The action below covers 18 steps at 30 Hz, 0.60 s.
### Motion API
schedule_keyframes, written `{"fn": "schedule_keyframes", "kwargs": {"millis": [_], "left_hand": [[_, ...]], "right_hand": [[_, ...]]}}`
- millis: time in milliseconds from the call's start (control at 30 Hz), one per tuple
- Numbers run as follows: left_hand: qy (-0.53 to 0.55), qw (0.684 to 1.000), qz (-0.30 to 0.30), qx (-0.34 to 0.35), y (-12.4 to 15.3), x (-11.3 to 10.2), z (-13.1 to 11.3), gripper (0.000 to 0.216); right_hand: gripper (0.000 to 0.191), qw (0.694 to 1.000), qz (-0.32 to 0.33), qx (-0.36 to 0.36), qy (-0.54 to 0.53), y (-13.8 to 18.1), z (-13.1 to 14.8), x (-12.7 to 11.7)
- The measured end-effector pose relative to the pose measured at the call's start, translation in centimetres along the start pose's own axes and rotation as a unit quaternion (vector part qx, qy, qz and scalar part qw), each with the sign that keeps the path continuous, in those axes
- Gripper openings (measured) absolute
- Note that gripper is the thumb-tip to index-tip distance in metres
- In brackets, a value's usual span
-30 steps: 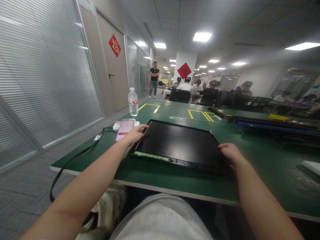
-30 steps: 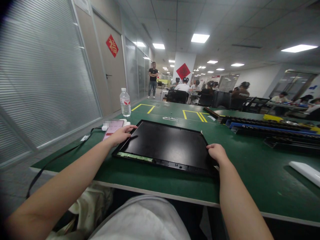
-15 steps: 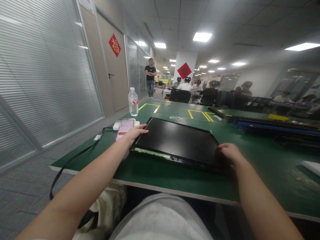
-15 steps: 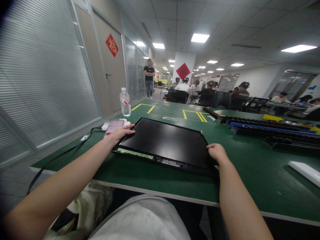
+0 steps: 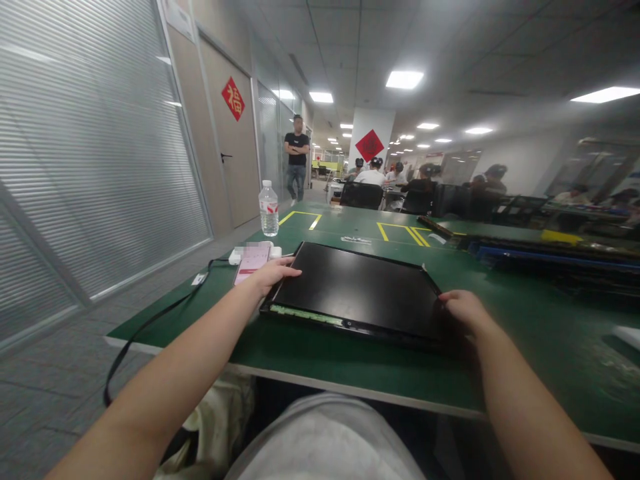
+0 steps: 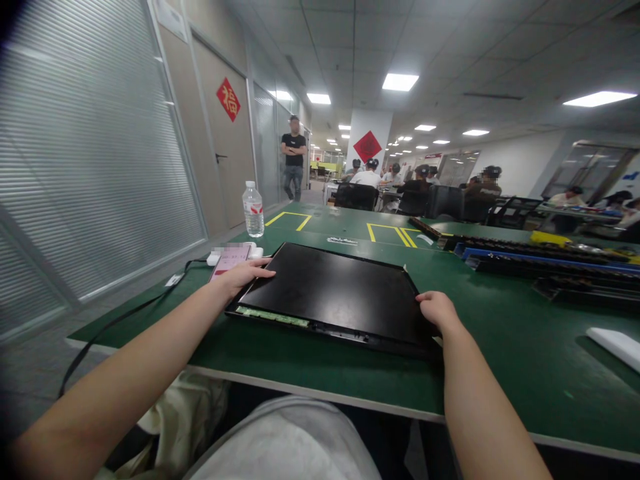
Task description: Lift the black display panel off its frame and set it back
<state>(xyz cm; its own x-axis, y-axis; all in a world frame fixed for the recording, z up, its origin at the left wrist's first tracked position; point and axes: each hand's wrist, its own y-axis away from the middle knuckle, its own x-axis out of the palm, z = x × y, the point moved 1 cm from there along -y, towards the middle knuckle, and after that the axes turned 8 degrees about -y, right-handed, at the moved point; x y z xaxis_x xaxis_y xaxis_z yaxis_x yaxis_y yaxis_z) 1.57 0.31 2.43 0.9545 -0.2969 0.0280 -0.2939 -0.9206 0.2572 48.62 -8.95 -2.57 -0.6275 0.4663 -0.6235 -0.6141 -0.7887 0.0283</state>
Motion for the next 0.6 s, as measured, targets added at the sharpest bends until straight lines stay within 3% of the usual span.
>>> {"fn": "schedule_keyframes", "kwargs": {"millis": [600], "left_hand": [[0.023,0.998,-0.009,0.062,-0.08,0.36,0.32,0.071]], "right_hand": [[0.027,1.000,0.010,-0.020,0.019,-0.15,0.03,-0.15]]}}
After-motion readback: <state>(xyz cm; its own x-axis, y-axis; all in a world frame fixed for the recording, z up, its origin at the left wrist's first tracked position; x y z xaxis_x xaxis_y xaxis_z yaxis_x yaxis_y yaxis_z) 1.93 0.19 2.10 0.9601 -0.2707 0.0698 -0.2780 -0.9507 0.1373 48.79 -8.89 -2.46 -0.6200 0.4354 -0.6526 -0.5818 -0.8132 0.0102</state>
